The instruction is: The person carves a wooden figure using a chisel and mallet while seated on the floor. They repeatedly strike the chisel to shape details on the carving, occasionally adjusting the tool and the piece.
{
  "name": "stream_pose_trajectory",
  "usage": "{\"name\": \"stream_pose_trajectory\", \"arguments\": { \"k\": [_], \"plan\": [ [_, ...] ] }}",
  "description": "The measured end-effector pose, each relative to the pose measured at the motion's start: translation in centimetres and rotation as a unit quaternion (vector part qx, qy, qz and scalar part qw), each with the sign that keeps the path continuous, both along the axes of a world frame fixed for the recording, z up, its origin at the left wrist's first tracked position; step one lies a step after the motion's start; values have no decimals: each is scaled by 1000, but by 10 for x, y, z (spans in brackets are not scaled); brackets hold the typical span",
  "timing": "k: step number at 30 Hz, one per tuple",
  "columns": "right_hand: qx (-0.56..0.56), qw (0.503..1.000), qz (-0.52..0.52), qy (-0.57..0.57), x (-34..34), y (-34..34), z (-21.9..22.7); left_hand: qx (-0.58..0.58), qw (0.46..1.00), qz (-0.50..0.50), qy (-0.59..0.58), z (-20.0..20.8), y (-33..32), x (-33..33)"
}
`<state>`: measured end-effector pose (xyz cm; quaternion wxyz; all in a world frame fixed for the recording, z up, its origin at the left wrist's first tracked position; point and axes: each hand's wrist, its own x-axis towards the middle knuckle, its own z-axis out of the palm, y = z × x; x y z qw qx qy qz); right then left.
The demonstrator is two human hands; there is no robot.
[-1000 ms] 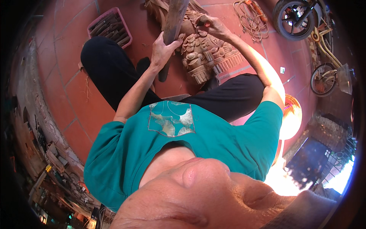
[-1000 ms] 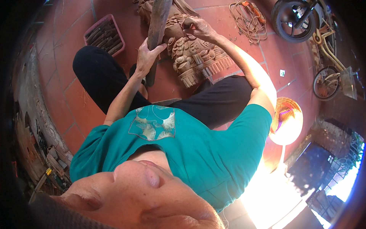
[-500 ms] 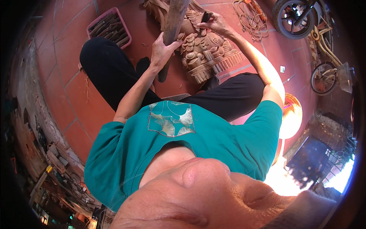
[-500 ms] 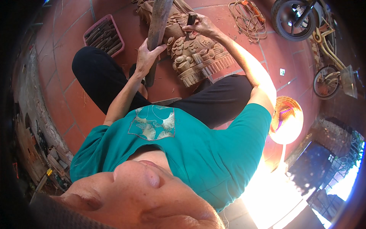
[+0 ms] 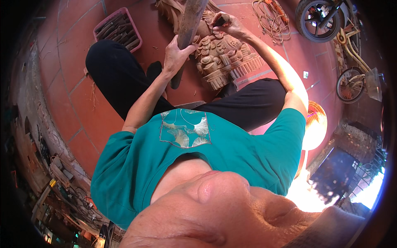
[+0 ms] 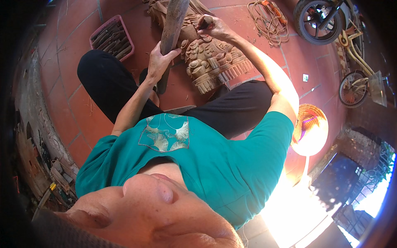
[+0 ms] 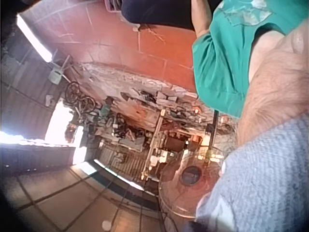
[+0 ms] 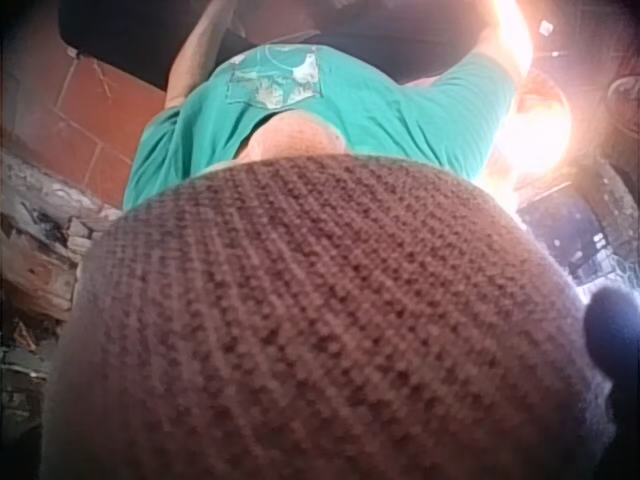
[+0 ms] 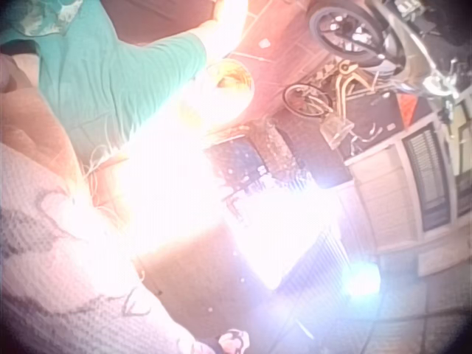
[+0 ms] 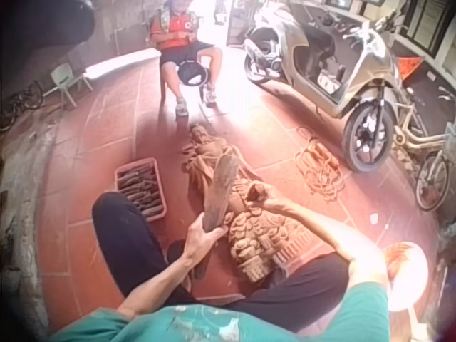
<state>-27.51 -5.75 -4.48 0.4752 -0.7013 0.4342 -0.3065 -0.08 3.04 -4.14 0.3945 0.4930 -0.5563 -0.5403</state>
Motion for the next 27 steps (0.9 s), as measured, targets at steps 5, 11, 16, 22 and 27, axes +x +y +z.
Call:
{"name": "stream_pose_trajectory", "arguments": {
  "k": [5,11,16,22,27],
  "plan": [
    [-94,991,49,83,4,1,2,6,1000,0,1,0,2,1],
    [-85,984,87,133,-2,-5,-4,8,1000,-7,-3,7,3,-2],
    [-105,946,129,280,21,7,13,-54,998,8,-43,0,4,0],
    [-97,926,166,325,30,5,23,-148,987,26,-66,0,15,-2],
    [-145,918,195,314,10,-4,-1,-127,981,-58,-137,-14,10,-7]
  ]
}}
